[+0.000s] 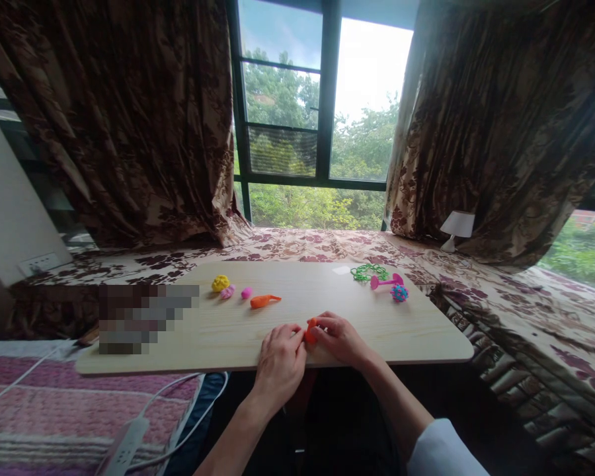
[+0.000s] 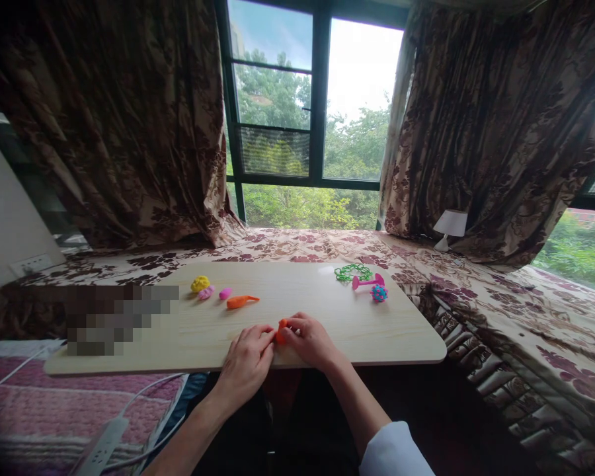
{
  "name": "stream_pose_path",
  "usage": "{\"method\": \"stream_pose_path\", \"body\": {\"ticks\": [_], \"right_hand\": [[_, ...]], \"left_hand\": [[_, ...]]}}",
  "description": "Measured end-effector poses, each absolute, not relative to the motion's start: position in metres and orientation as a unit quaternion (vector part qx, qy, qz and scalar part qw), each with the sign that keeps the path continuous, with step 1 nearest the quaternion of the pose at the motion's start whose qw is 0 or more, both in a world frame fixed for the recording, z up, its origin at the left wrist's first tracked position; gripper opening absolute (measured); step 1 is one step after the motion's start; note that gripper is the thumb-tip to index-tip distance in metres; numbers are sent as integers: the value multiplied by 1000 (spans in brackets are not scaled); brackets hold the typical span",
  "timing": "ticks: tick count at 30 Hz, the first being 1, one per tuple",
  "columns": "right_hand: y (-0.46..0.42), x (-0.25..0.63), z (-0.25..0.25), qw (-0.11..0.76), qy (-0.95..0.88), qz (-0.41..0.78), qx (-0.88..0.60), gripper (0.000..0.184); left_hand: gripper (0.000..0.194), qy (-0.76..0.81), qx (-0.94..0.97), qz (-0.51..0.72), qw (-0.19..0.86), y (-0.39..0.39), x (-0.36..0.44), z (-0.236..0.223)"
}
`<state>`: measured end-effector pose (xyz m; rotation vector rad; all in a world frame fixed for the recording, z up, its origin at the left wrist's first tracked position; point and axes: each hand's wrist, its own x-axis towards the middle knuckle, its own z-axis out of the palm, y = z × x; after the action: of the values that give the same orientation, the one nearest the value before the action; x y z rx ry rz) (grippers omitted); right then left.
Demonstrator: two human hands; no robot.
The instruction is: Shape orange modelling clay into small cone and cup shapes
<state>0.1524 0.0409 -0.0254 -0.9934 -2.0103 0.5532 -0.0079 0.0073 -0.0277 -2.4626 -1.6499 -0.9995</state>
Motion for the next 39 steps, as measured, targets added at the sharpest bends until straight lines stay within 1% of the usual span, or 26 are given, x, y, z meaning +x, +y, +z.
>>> {"method": "stream_pose_path", "body": {"ticks": [4,14,18,22,24,28,33,39], "right_hand": [[39,152,-26,407,-795,212,-398,19],[40,150,-28,414,-788,201,-410,19],[38,149,-26,413,-784,206,-414,20],[38,150,-24,418,-780,217,-412,33],[39,150,-24,426,-772,222,-415,36],[38,153,-25,450,-754,229,-420,27],[36,153,-25,444,-765,237,-401,22],[39,153,-28,449,-751,234,-423,17]], "left_hand": [[36,-543,-782,-302,51,-1,0,-31],[41,-556,-788,-263,22,-2,2,-32],[42,-549,-790,-271,18,-2,4,-31],[35,-549,-781,-298,8,7,4,-26],[34,-552,-776,-306,2,12,3,-24],[32,-529,-793,-303,-15,19,-3,-22],[30,-489,-822,-284,-67,26,-15,-18],[31,-503,-780,-346,-139,27,-15,-17]]}}
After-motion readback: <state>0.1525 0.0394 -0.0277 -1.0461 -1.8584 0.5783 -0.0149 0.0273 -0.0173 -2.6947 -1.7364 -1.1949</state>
